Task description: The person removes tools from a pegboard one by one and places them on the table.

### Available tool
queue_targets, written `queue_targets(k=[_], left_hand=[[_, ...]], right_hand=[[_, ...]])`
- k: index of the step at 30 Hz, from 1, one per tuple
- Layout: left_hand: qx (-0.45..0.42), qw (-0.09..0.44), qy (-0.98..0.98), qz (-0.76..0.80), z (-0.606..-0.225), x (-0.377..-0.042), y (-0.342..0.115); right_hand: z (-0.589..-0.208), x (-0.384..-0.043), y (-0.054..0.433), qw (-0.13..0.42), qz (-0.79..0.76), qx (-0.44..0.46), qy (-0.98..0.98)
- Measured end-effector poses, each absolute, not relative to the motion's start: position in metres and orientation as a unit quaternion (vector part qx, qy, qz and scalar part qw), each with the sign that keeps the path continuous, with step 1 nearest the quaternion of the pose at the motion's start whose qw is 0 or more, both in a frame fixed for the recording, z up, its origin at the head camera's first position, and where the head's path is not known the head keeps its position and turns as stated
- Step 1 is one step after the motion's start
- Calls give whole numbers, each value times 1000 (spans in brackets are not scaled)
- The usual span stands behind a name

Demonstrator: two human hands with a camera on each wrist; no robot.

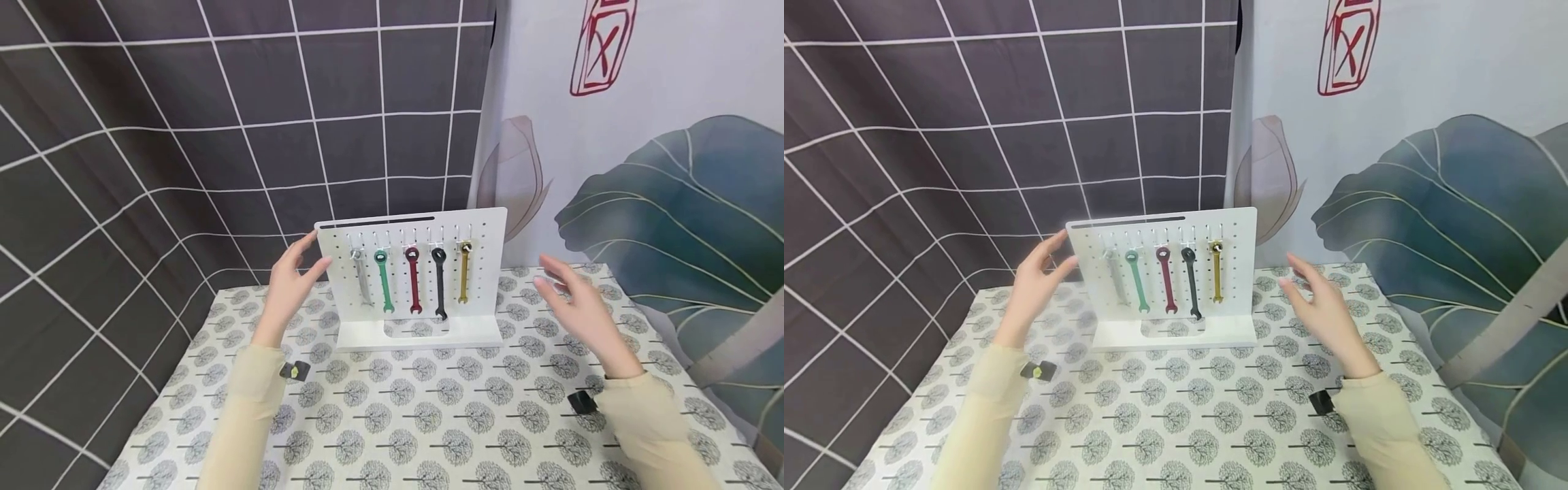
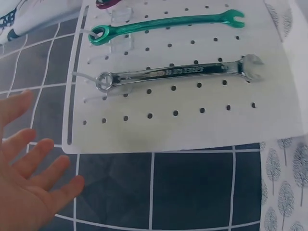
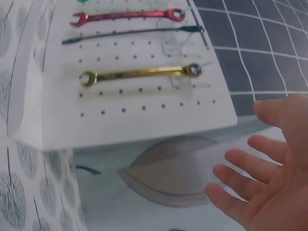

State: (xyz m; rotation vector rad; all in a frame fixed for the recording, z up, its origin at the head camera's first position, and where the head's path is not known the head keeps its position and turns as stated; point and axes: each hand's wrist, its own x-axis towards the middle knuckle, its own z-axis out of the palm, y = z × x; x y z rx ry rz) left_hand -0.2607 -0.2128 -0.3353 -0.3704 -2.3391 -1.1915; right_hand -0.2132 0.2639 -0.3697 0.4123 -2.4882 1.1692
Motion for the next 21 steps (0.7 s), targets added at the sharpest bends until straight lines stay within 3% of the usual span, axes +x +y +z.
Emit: queue_targets(k=[21], left_hand=[[-114,239,-827,-496,-316,-317,-210]], right_hand=[[-376,-245,221,113,490,148,-852]])
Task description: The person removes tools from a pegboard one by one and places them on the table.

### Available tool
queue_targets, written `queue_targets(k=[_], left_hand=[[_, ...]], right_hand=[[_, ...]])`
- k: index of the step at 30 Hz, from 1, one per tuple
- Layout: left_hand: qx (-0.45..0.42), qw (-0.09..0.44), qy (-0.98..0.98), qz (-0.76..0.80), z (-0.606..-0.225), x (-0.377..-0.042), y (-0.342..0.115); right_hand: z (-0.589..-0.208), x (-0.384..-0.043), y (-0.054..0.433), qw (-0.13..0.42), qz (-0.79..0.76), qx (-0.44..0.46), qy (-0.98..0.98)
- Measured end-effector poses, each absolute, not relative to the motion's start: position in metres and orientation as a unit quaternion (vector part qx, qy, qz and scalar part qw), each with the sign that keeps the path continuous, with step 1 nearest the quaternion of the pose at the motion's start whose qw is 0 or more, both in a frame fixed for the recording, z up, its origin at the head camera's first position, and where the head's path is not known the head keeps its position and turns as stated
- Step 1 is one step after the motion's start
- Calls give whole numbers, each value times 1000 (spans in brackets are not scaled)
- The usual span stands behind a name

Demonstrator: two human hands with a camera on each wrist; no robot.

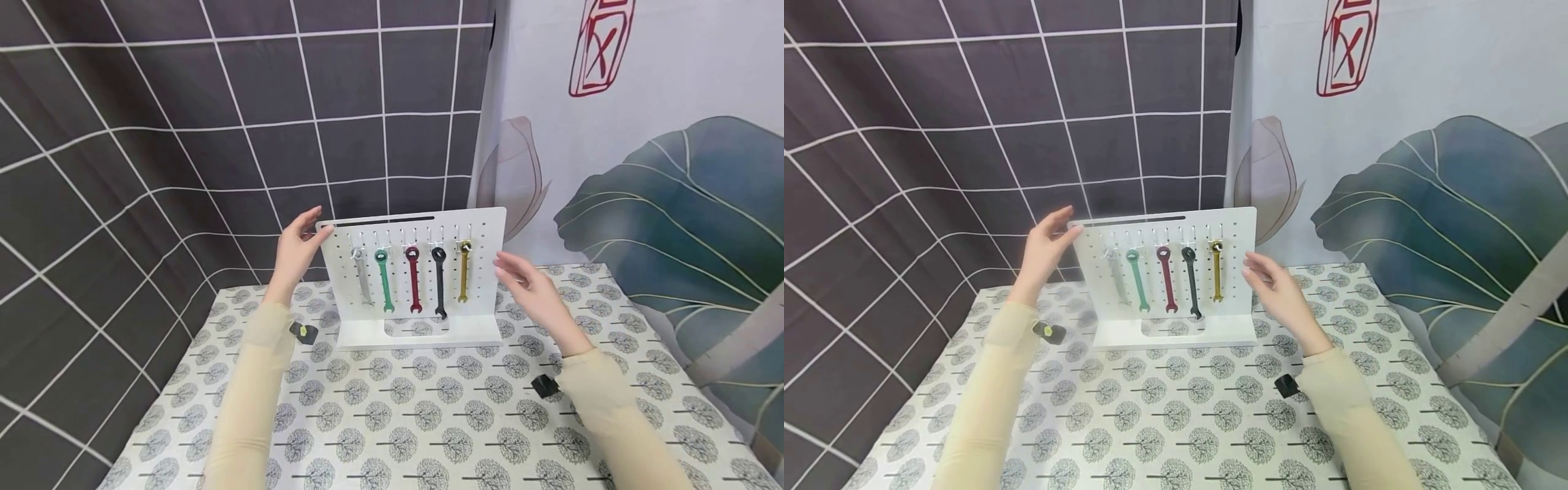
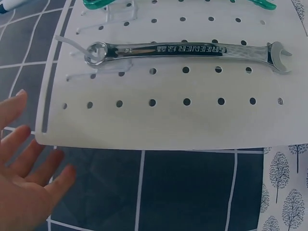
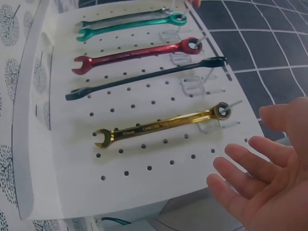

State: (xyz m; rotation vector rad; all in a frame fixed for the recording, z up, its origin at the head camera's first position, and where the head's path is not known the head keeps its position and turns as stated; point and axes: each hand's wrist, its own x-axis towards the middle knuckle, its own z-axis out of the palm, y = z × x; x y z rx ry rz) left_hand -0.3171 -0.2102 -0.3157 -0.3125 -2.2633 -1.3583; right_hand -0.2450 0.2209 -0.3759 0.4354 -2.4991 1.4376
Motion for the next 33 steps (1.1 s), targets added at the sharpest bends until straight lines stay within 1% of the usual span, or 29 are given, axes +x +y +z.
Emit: queue_targets(k=[7,14,23,33], left_hand=[[-106,241,-820,-509,-323,-326,-210],[-95,242,-819,-512,-325,-328,-208],[-89,251,-819,-508,-329,-328,-208],[-88,276,-805,-517,-328,-332,-203]], right_hand=[[-384,-257,211,94,500,150,-848],[-389,-264,203,87,501,139,-849],[-389,-270,198,86,501,136,-850],[-390,-282,189,96,519,140,-838]])
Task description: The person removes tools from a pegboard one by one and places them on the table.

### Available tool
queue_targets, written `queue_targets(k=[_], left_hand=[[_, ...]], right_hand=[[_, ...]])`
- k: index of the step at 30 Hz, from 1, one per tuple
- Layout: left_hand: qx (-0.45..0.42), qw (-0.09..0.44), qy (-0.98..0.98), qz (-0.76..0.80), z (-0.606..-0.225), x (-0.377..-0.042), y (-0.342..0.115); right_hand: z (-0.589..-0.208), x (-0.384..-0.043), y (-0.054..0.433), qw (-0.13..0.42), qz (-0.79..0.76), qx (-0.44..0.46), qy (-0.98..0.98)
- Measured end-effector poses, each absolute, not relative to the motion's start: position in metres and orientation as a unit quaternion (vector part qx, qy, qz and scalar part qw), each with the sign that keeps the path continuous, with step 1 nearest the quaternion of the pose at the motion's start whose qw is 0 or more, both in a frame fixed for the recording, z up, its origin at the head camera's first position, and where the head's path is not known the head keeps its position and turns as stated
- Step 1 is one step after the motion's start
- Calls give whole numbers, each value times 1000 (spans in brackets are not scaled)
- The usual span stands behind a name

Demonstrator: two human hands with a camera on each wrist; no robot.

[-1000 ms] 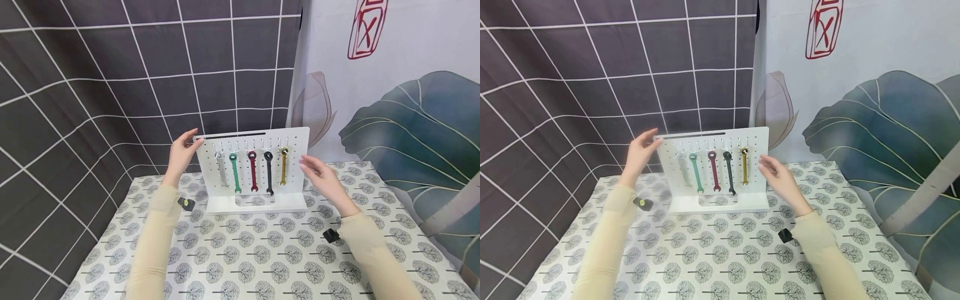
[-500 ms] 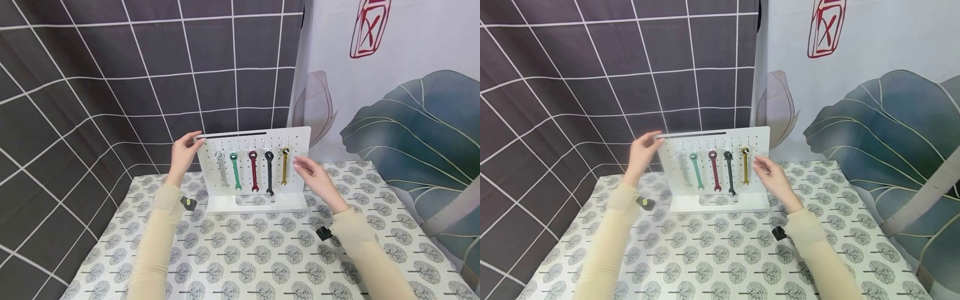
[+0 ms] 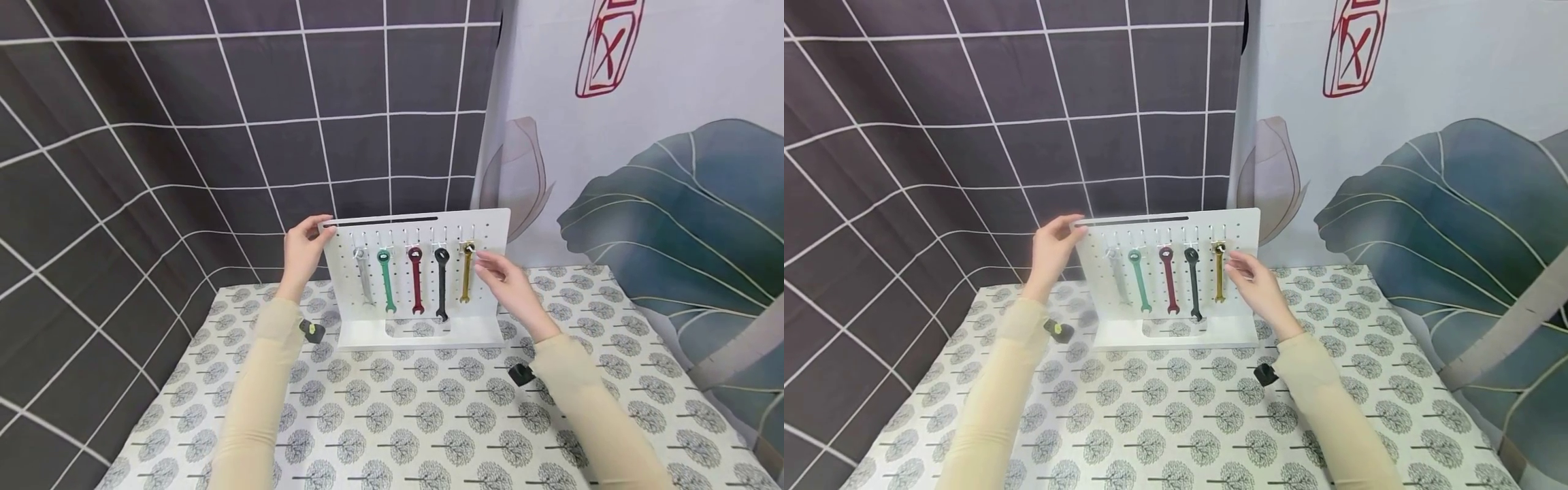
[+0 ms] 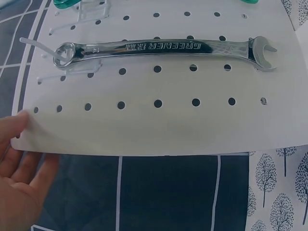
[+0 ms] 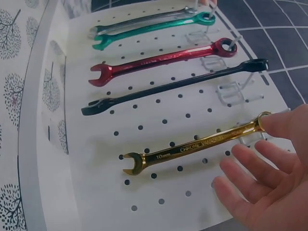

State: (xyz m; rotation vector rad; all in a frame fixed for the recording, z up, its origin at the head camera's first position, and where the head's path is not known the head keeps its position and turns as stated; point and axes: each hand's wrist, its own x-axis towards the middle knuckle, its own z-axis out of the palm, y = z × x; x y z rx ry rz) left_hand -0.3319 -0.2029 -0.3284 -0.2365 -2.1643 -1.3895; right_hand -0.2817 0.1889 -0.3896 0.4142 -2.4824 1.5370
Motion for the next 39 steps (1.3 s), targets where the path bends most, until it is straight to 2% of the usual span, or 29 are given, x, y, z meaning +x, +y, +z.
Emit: queue_targets(k=[12,20,30,39], left_hand=[[-88,289,-788,-537,-337,-338,-202],[-92,279,-778,-555,-336,-337,-201],[-85,275,-776,-561,-337,-335,-201],[-87,278,-780,-554,-338,-335,-201]], right_hand=[[-397,-294,175,75,540,116,-830],[-402,-296,175,83,532,108,-836],[-401,-295,176,56,556,100,-824],[-395,-289,178,55,568,110,-814]])
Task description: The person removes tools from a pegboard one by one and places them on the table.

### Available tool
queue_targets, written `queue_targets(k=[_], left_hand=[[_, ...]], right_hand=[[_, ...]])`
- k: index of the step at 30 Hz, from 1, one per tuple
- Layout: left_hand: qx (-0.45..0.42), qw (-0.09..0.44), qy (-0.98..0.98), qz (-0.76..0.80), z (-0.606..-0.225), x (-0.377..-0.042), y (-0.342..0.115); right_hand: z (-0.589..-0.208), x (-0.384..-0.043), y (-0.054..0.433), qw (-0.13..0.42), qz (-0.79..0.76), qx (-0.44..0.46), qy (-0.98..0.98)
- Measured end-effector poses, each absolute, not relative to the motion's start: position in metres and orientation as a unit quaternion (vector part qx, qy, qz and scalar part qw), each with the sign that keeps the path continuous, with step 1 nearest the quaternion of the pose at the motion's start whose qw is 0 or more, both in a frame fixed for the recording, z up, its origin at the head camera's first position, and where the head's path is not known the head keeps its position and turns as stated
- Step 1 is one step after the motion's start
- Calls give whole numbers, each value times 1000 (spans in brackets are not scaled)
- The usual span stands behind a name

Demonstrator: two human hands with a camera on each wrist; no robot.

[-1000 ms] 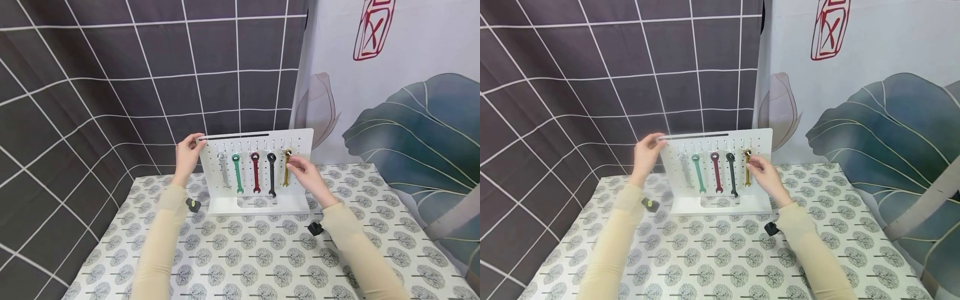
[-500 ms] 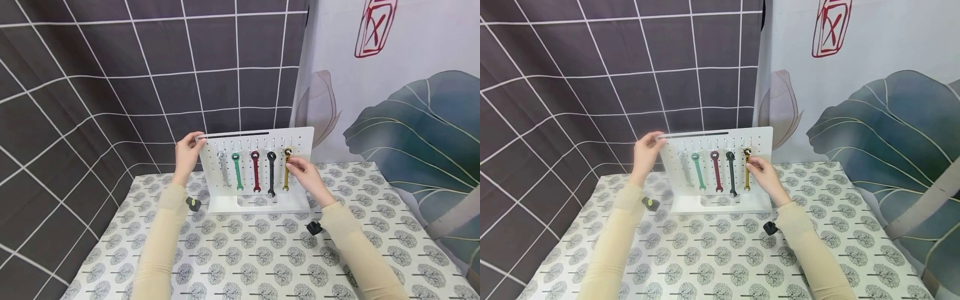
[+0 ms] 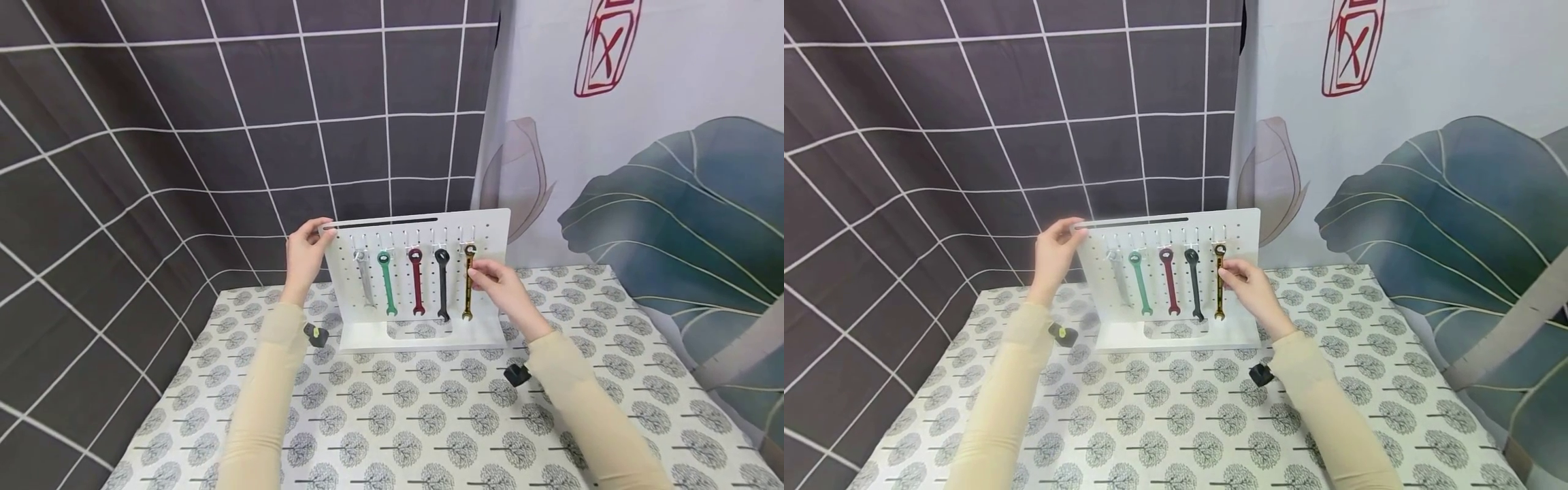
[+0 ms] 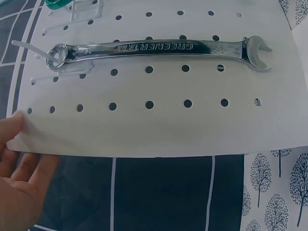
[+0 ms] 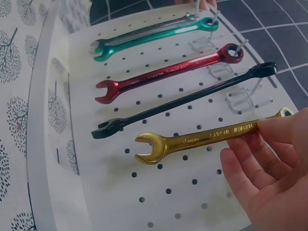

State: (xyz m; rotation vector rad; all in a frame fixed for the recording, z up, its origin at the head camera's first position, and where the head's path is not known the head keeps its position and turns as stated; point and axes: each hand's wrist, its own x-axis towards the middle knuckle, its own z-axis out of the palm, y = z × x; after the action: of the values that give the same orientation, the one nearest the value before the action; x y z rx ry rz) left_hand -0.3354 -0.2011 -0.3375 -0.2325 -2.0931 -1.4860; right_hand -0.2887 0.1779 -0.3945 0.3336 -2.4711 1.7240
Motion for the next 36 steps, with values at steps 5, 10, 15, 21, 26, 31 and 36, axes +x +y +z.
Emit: queue_targets(k=[5,10,15,21,26,31,36], left_hand=[[-85,279,-780,-553,-337,-334,-201],[-83,278,-781,-553,-338,-334,-200],[-84,278,-780,-555,-339,-335,-200],[-83,283,-776,-557,-339,-335,-201],[-87,286,-775,-557,-339,-334,-201],[-86,284,-776,-556,-337,-334,-200],[-84,283,-777,-556,-336,-334,-201]], right_hand=[[-386,-281,181,67,562,122,-815],[-377,-271,186,71,561,132,-814],[-368,-257,188,77,555,141,-816],[-364,-240,189,50,558,155,-814],[-367,-228,191,43,579,157,-799],[-372,-216,196,19,577,142,-804],[-387,-207,199,-4,579,131,-805]])
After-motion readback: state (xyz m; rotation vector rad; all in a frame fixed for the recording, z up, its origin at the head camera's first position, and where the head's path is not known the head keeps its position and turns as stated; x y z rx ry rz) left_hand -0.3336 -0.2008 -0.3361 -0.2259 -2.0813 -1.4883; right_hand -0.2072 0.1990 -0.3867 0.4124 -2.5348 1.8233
